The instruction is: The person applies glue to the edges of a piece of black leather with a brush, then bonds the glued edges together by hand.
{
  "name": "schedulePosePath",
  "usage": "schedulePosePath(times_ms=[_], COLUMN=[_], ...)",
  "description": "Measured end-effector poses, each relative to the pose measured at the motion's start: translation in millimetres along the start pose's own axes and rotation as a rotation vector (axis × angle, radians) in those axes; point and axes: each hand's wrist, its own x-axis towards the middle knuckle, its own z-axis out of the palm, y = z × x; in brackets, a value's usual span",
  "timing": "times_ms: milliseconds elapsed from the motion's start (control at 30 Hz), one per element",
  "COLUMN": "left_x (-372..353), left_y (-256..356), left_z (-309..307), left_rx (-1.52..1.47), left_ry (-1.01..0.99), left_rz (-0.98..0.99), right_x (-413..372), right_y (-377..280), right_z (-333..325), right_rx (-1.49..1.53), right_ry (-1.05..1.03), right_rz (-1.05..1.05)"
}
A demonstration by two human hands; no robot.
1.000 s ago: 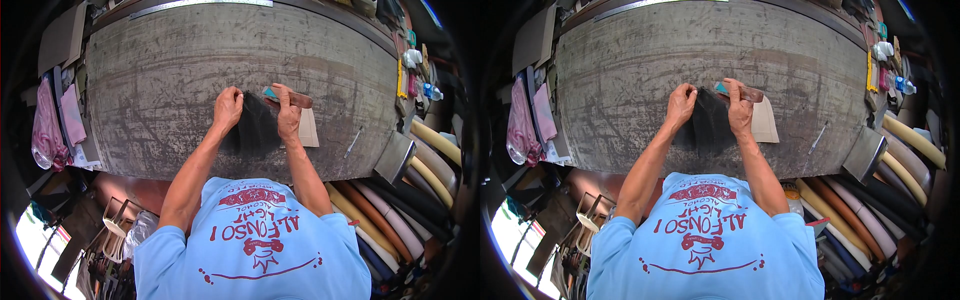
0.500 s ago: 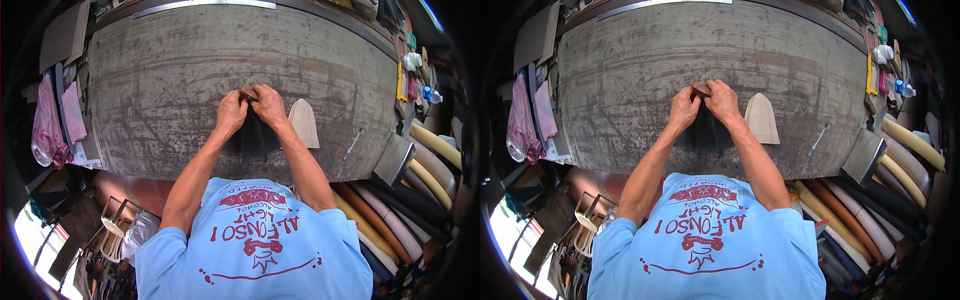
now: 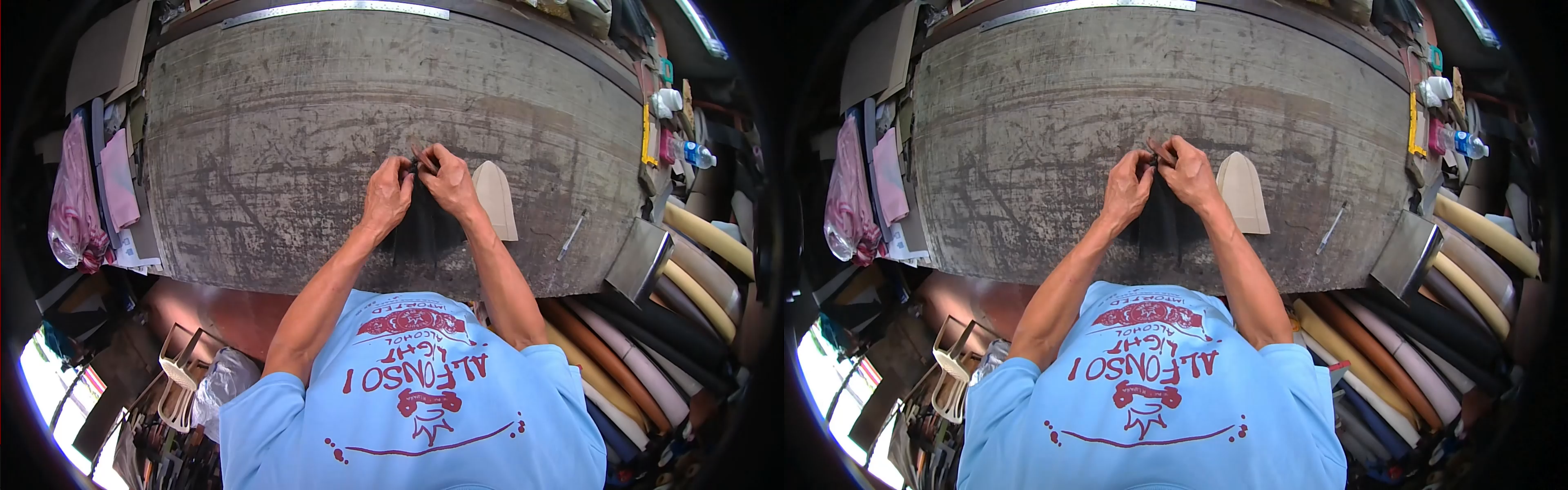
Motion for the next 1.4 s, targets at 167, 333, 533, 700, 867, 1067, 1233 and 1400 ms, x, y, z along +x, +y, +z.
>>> schedulePosePath(times_ms=[167,333,533,700,867,1067,1233,1400], left_x=[-13,-26,-42,-53,-50,-49,-42,-38], left_y=[26,29,44,49,59,57,64,67], left_z=[-17,-17,-25,-23,-39,-37,-49,-57], left_rx=[-0.069,-0.199,-0.216,-0.313,-0.153,-0.14,-0.198,-0.263], left_ry=[-0.111,-0.07,-0.098,-0.062,-0.266,-0.253,-0.427,-0.512], left_rz=[-0.011,-0.091,-0.11,-0.032,0.045,0.059,-0.04,-0.109], right_x=[-10,-29,-79,-88,-99,-108,-107,-100], right_y=[10,7,-32,-22,-24,-25,-22,-26], right_z=[-24,-22,-23,-27,-37,-45,-53,-53], right_rx=[-0.102,-0.158,0.011,0.304,0.465,0.655,0.855,0.754], right_ry=[0.072,0.351,0.119,0.023,-0.088,-0.157,-0.289,-0.336], right_rz=[0.092,-0.194,-0.034,0.125,0.171,0.298,0.371,0.335])
